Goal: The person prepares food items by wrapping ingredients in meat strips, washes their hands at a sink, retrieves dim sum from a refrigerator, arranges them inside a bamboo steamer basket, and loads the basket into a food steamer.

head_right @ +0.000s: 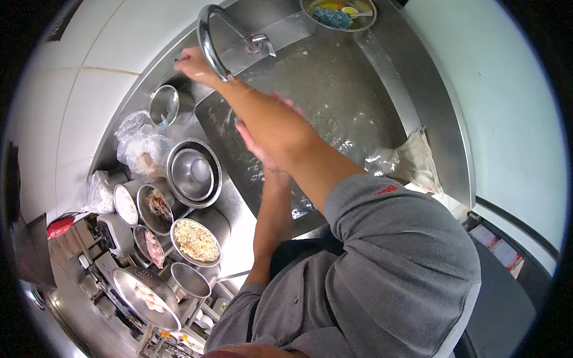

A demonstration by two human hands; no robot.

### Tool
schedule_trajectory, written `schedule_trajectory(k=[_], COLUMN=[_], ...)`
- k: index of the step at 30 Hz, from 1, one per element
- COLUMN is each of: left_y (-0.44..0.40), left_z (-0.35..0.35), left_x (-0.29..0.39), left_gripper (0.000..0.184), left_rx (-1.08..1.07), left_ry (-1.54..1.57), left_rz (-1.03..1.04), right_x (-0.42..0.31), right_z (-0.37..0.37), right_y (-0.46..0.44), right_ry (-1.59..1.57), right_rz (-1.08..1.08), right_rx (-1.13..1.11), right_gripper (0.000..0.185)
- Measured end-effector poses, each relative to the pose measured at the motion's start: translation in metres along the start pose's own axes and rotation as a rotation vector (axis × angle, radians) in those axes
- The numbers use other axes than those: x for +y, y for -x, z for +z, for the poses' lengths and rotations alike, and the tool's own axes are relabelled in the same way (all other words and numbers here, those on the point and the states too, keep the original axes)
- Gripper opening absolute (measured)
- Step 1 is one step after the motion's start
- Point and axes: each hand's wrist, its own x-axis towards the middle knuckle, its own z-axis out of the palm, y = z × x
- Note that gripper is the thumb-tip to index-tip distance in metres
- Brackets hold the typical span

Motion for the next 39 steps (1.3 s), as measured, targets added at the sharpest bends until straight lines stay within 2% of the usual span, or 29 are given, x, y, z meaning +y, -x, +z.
schedule_trajectory(k=[1, 2, 4, 6, 8, 9, 10, 11, 12, 14, 15, 17, 18, 19, 20, 22, 23, 24, 26, 27, 28, 29, 30, 32, 33, 35, 36, 38, 39], left_y=[-0.003, -0.007, -0.017, -0.056, -0.083, -0.095, -0.106, -0.113, -0.117, -0.131, -0.138, -0.148, -0.151, -0.152, -0.152, -0.164, -0.166, -0.168, -0.162, -0.162, -0.16, -0.155, -0.146, -0.119, -0.108, -0.089, -0.088, -0.087, -0.09], left_z=[0.0, -0.002, -0.01, -0.023, -0.014, -0.019, -0.031, -0.042, -0.047, -0.054, -0.066, -0.086, -0.076, -0.067, -0.061, -0.092, -0.098, -0.096, -0.096, -0.098, -0.101, -0.107, -0.105, -0.099, -0.091, -0.067, -0.067, -0.067, -0.071], left_x=[-0.001, -0.001, 0.01, 0.054, 0.078, 0.093, 0.11, 0.123, 0.134, 0.147, 0.151, 0.155, 0.154, 0.151, 0.147, 0.162, 0.171, 0.172, 0.167, 0.166, 0.164, 0.157, 0.148, 0.129, 0.113, 0.083, 0.078, 0.064, 0.062], left_gripper=[0.067, 0.068, 0.069, 0.073, 0.066, 0.066, 0.064, 0.062, 0.062, 0.067, 0.067, 0.093, 0.093, 0.093, 0.093, 0.09, 0.091, 0.092, 0.089, 0.086, 0.083, 0.065, 0.065, 0.043, 0.043, 0.025, 0.025, 0.02, 0.02], left_rx=[-0.006, -0.025, -0.033, -0.043, 0.332, 0.331, 0.485, 0.641, 0.638, 0.858, 0.854, 1.069, 1.062, 1.071, 1.076, 1.016, 0.921, 0.82, 0.886, 0.985, 1.084, 1.179, 1.163, 0.593, 0.583, 0.483, 0.471, 0.479, 0.453], left_ry=[-0.001, -0.051, -0.096, -0.254, -0.55, -0.553, -0.536, -0.511, -0.507, -1.094, -1.088, -1.753, -1.747, -1.897, -2.051, -2.018, -2.143, -2.262, -2.269, -2.295, -2.32, -2.35, -2.356, -1.707, -1.716, -1.162, -1.167, -1.082, -1.087], left_rz=[0.01, 0.019, 0.032, -0.034, 0.066, 0.075, 0.153, 0.225, 0.226, 0.208, 0.206, 0.508, 0.51, 0.49, 0.462, 0.519, 0.457, 0.397, 0.418, 0.448, 0.476, 0.668, 0.672, 0.517, 0.515, 0.014, 0.015, -0.013, -0.022], right_x=[-0.016, -0.014, -0.008, -0.011, -0.01, -0.015, -0.006, 0.015, 0.031, 0.036, 0.032, 0.02, 0.017, 0.015, 0.009, -0.006, 0.002, 0.013, 0.034, 0.041, 0.048, 0.05, 0.042, 0.023, 0.013, -0.007, 0.003, 0.02, 0.013], right_z=[-0.006, -0.009, -0.015, -0.013, -0.011, -0.016, -0.021, -0.028, -0.036, -0.054, -0.061, -0.069, -0.073, -0.075, -0.078, -0.084, -0.096, -0.106, -0.122, -0.127, -0.131, -0.135, -0.141, -0.153, -0.153, -0.152, -0.158, -0.171, -0.181], right_y=[0.005, 0.002, 0.002, 0.004, 0.011, 0.018, 0.017, 0.017, 0.019, 0.031, 0.042, 0.063, 0.072, 0.083, 0.088, 0.089, 0.086, 0.08, 0.07, 0.064, 0.058, 0.055, 0.052, 0.048, 0.051, 0.062, 0.067, 0.085, 0.095], right_ry=[-0.351, -0.351, -0.748, -0.678, -0.602, -0.535, -0.536, -0.47, -0.4, -0.424, -0.458, -0.309, -0.163, -0.04, -0.033, 0.084, 0.158, 0.159, 1.101, 1.097, 1.144, 1.185, 1.179, 0.845, 0.836, 0.38, 0.376, 0.543, 0.543], right_rz=[0.235, 0.234, 0.322, 0.306, 0.268, 0.291, 0.288, 0.275, 0.258, 0.302, 0.358, 0.445, 0.526, 0.409, 0.41, 0.469, 0.446, 0.442, 0.114, 0.111, 0.249, 0.391, 0.391, 0.456, 0.457, 0.613, 0.602, 0.249, 0.234], right_rx=[-0.14, -0.148, -0.342, -0.343, -0.339, -0.246, -0.256, -0.154, -0.05, -0.019, 0.015, 0.027, 0.039, -0.106, -0.096, -0.208, -0.102, -0.094, 0.637, 0.648, 0.58, 0.51, 0.523, 0.324, 0.333, 0.274, 0.28, 0.313, 0.335], right_gripper=[0.018, 0.018, 0.025, 0.029, 0.029, 0.027, 0.027, 0.024, 0.022, 0.018, 0.014, 0.012, 0.01, 0.012, 0.012, 0.016, 0.021, 0.021, 0.03, 0.03, 0.033, 0.037, 0.037, 0.042, 0.042, 0.041, 0.041, 0.036, 0.036])
